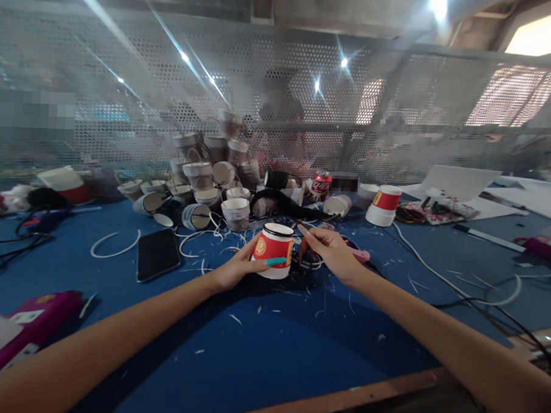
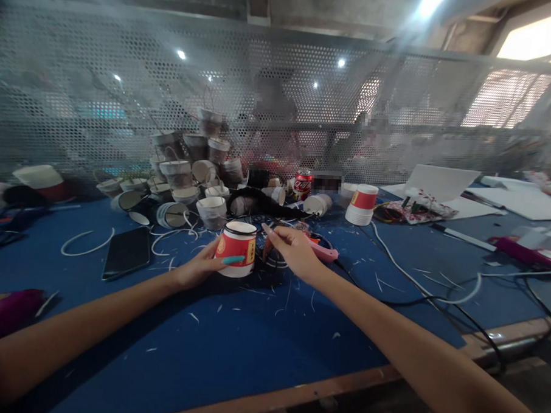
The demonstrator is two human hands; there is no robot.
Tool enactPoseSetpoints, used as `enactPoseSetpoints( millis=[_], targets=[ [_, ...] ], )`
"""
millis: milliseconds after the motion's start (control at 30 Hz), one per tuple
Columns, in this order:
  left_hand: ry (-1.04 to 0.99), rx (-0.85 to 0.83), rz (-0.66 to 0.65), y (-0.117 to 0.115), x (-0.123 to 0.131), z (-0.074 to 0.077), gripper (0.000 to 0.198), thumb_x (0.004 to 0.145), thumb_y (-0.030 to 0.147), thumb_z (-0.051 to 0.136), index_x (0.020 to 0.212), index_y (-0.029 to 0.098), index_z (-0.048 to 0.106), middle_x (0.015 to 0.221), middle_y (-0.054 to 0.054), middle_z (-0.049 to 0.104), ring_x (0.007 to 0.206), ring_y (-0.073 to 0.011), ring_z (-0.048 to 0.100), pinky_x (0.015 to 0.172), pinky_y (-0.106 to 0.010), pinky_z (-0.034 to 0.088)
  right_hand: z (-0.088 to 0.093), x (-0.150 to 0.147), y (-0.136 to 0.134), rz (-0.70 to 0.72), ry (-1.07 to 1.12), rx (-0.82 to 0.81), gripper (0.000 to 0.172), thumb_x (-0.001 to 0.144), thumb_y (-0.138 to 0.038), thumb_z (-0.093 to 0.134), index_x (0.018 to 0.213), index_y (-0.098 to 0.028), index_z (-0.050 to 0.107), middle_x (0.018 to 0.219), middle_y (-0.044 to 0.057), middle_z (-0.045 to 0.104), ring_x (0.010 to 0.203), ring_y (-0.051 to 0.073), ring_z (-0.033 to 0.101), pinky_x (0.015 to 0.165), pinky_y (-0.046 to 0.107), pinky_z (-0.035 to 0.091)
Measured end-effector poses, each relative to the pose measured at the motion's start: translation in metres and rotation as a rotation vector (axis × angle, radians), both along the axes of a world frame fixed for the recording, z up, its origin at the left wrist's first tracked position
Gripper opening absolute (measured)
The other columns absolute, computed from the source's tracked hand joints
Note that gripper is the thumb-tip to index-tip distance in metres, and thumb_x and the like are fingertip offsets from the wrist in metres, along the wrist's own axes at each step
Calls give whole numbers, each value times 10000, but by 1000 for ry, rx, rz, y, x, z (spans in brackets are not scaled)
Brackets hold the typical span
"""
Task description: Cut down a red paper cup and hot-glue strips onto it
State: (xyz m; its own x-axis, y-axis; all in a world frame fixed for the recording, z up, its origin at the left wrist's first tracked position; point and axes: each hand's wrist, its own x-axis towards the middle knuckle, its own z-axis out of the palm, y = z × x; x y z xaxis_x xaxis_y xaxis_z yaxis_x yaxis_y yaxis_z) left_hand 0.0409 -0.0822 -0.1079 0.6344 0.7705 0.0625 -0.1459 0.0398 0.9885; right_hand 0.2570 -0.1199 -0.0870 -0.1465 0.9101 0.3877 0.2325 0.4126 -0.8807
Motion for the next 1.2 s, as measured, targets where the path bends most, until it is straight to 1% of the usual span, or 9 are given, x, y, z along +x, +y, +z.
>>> enactPoseSetpoints(
  millis=[100,267,433,633,733,800,867,1033,1200],
  targets=[
    [-34,-2,-2,2,1,1,614,581,273,746,1149,181,532,1173,-125,615,1088,-314,563,968,-453,376,-3,-1,1,9,51,-44,425,801,-550,492,605,-181,574,590,-9,535,519,95,397,521,255,306],
    [-40,-44,-82,4,4,4,605,542,229,766,1105,125,569,1067,-127,664,981,-272,615,936,-412,396,-5,-2,0,53,138,-111,389,804,-532,503,644,-182,565,611,-4,563,509,92,407,504,249,314],
    [-90,-78,-127,2,5,8,602,569,241,722,1141,163,550,1072,-94,663,961,-246,614,879,-372,418,-2,-3,-3,75,152,-127,385,808,-527,501,641,-183,546,602,-11,551,525,94,442,536,249,358],
    [-49,-64,-111,3,5,6,518,613,279,678,1105,176,551,1000,-77,672,903,-241,613,830,-366,421,-2,-4,-4,102,162,-125,369,832,-489,489,643,-178,547,603,-12,555,533,89,466,556,246,376],
    [-37,-48,-101,4,5,3,575,568,289,736,1095,176,537,974,-70,662,855,-218,613,787,-340,432,-1,-5,-5,110,164,-130,371,818,-498,507,630,-180,541,572,-19,543,510,87,454,544,244,374],
    [-8,-41,-78,4,4,2,615,527,253,774,1087,173,531,964,-65,655,840,-204,607,774,-330,436,1,-6,-7,115,161,-124,390,806,-520,510,616,-180,536,558,-21,538,498,87,446,532,244,369],
    [21,-39,-60,4,4,2,605,527,214,778,1077,169,531,959,-64,650,842,-196,603,780,-329,438,3,-6,-8,110,160,-118,398,802,-526,511,608,-179,535,555,-20,543,494,85,442,527,243,364],
    [-13,-48,-87,3,4,2,565,546,190,762,1066,162,543,974,-77,655,854,-200,608,782,-331,444,3,-6,-7,102,152,-97,385,826,-486,500,605,-174,539,561,-21,549,493,75,431,532,237,350],
    [-37,-98,-125,6,3,0,531,537,210,751,1035,161,571,919,-61,676,807,-195,621,744,-320,453,-1,-4,-4,92,117,-74,378,839,-466,490,606,-172,536,553,-21,544,499,76,426,530,236,337]
  ],
)
